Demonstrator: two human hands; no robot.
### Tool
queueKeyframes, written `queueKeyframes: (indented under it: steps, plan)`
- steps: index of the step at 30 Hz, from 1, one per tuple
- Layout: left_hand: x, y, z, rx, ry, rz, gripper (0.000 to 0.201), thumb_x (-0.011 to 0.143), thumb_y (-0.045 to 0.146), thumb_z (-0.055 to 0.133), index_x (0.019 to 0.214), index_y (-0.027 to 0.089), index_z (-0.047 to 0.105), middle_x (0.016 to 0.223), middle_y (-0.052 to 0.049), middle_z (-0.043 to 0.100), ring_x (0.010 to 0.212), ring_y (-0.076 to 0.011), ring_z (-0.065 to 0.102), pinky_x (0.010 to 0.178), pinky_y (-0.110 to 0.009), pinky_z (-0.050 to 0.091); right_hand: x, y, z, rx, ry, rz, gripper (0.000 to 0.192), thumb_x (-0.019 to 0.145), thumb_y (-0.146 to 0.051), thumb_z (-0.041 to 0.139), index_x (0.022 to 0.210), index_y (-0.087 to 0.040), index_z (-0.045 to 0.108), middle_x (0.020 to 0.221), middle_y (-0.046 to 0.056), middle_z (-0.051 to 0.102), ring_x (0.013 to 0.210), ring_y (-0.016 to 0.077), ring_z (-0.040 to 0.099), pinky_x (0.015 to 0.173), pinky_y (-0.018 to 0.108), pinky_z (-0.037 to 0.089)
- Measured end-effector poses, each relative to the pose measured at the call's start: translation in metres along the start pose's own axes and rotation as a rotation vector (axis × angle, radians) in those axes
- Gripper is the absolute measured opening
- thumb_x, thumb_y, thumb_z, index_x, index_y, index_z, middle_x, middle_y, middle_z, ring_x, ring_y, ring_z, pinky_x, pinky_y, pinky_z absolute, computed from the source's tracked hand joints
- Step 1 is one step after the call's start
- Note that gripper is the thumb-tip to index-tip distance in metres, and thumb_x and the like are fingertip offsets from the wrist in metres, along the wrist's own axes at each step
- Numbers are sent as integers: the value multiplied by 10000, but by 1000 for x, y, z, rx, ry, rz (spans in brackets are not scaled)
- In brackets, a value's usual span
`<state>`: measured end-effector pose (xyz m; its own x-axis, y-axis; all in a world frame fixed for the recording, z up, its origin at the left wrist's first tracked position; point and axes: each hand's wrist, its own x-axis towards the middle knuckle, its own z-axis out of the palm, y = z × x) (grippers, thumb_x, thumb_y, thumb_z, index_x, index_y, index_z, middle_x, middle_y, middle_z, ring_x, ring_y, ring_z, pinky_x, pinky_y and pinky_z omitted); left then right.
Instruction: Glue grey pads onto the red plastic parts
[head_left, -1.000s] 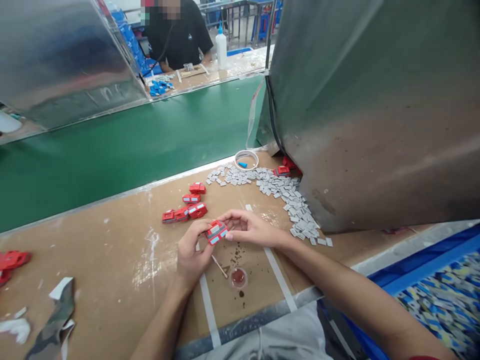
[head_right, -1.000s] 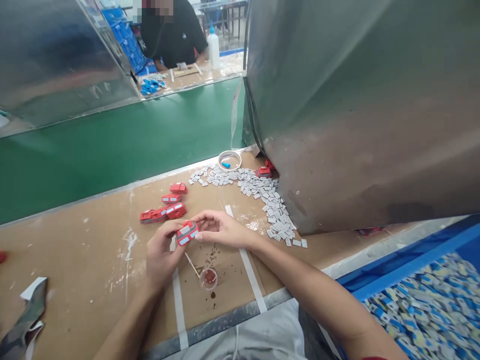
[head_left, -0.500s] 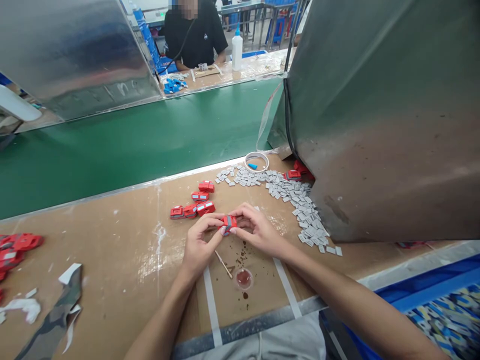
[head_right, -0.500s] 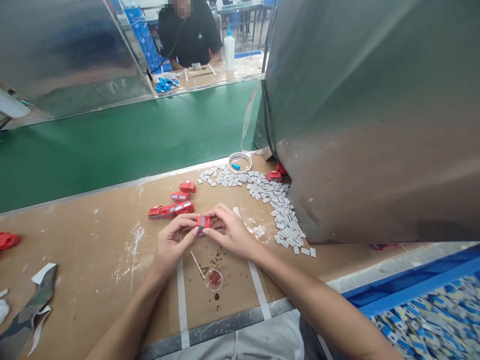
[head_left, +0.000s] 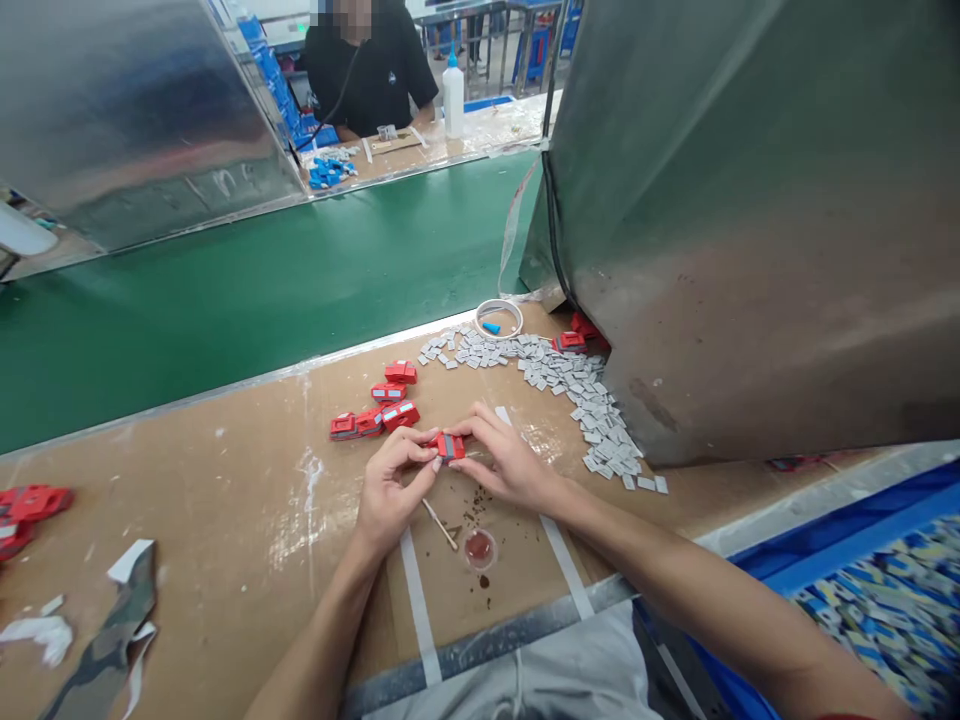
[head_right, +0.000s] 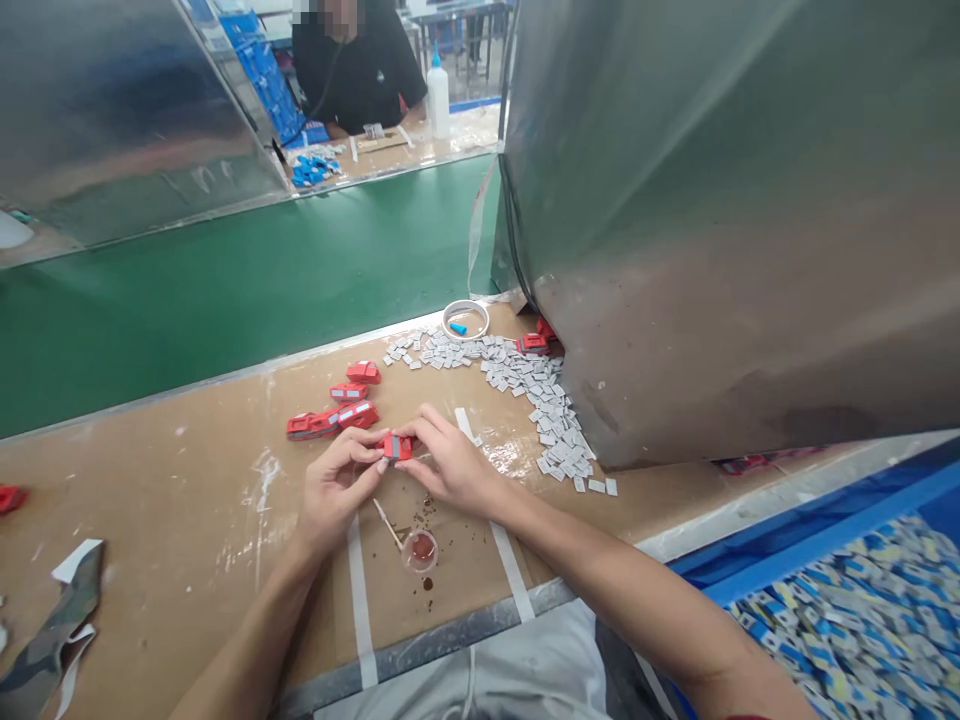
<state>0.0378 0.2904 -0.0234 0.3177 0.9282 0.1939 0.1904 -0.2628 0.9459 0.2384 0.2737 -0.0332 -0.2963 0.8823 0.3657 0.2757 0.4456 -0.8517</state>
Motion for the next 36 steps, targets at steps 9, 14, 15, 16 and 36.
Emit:
queueKeyframes:
  steps: [9,14,15,16,36]
  plan:
    - [-2,-7,4,-13,-11,9,371,877,280,707,1220,192,595,1197,-113,709,1110,-225,699,993,-368,563,3,12,8,604,9,295,301,917,-343,679,1146,-209,535,1086,78,647,1049,199,675,988,406,550]
    - [2,-7,-2,220,-14,140,293,910,248,667,1195,178,664,1126,-106,727,1045,-221,700,966,-362,555,5,7,1,314,29,166,188,943,-295,651,1097,-204,591,1173,99,641,1128,206,641,1026,403,512]
    - [3,-7,-3,257,-28,177,286,910,235,667,1191,176,673,1115,-106,726,1036,-218,697,951,-353,556,6,4,0,197,31,100,128,959,-265,624,1070,-202,613,1174,101,638,1127,207,633,1021,398,504]
    - [3,-7,-4,281,-47,208,283,911,219,666,1190,173,680,1106,-105,724,1026,-213,694,935,-342,557,6,3,-1,100,23,49,82,974,-238,598,1041,-201,627,1159,100,641,1109,206,632,999,388,505]
    - [20,-28,-28,440,44,256,497,926,452,606,1373,241,554,1284,-117,636,764,-203,708,800,-380,586,-5,-32,-30,-235,98,-48,131,974,-182,601,854,-191,551,966,64,615,909,176,615,820,279,498]
